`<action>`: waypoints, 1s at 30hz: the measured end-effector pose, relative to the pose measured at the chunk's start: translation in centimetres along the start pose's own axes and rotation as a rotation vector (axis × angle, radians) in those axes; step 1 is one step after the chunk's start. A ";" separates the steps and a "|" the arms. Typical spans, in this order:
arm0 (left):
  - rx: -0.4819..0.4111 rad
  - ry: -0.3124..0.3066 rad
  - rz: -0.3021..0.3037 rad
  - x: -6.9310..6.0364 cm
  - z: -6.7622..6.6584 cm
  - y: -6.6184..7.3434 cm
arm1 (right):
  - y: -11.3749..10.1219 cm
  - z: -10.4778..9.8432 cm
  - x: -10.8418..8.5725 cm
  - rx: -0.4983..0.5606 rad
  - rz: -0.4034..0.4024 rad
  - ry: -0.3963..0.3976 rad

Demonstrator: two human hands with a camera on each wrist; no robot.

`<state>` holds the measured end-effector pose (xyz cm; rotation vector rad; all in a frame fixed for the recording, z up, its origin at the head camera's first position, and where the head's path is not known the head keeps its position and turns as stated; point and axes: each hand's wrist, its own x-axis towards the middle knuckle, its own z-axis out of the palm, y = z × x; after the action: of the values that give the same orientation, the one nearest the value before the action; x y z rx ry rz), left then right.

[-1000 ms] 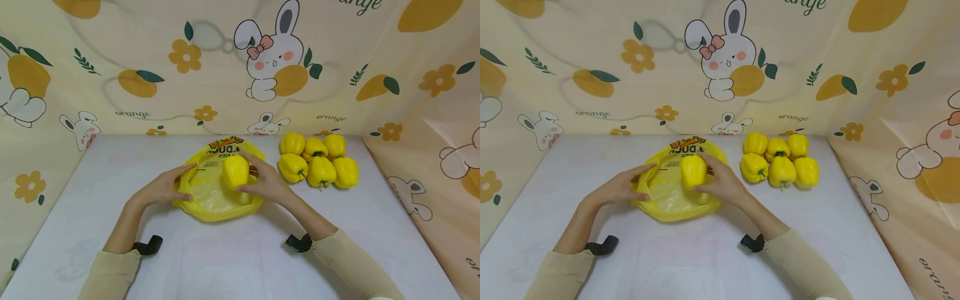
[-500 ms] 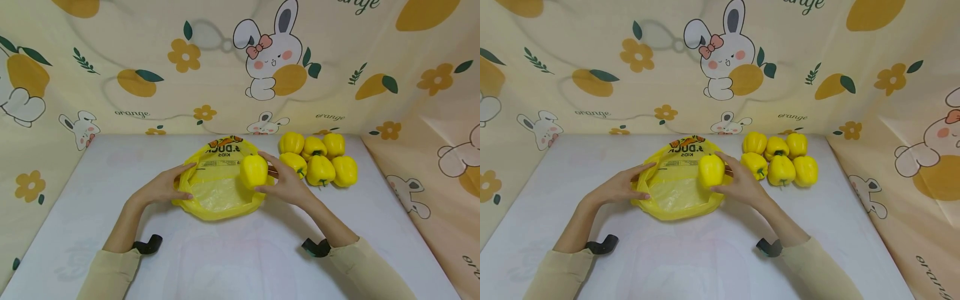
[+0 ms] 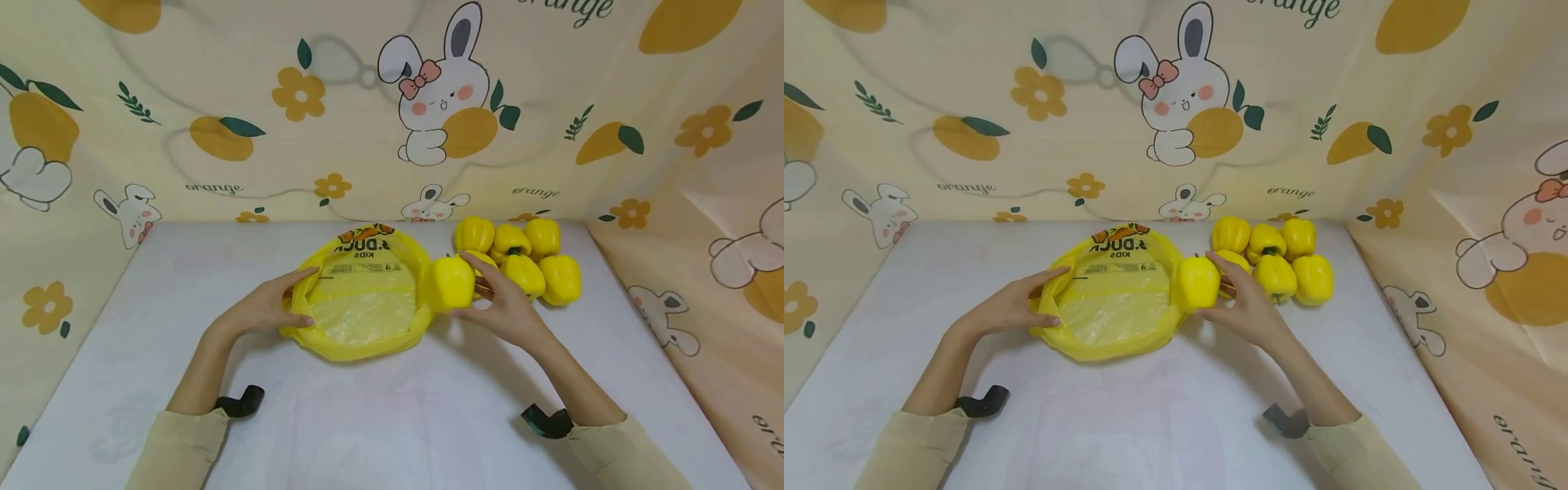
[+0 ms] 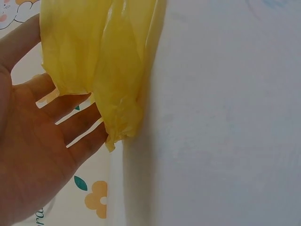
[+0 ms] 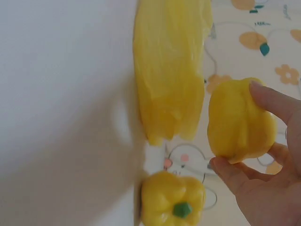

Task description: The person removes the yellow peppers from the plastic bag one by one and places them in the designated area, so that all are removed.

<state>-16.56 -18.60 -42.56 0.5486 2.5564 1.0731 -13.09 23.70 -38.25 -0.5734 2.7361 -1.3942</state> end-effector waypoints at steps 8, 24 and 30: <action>-0.002 -0.002 0.009 0.1 0.0 -0.1 | 1.0 -1.6 -2.5 -0.060 0.062 0.039; -0.015 0.007 -0.010 0.0 -0.3 -0.2 | 3.4 -2.9 -4.8 -0.073 0.114 0.026; -0.014 0.004 -0.002 0.0 -0.2 -0.2 | 3.6 -3.0 -5.3 -0.063 0.213 0.007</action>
<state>-16.74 -18.88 -42.60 0.5401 2.5507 1.0912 -9.79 29.72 -40.05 -0.2689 2.7580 -1.2679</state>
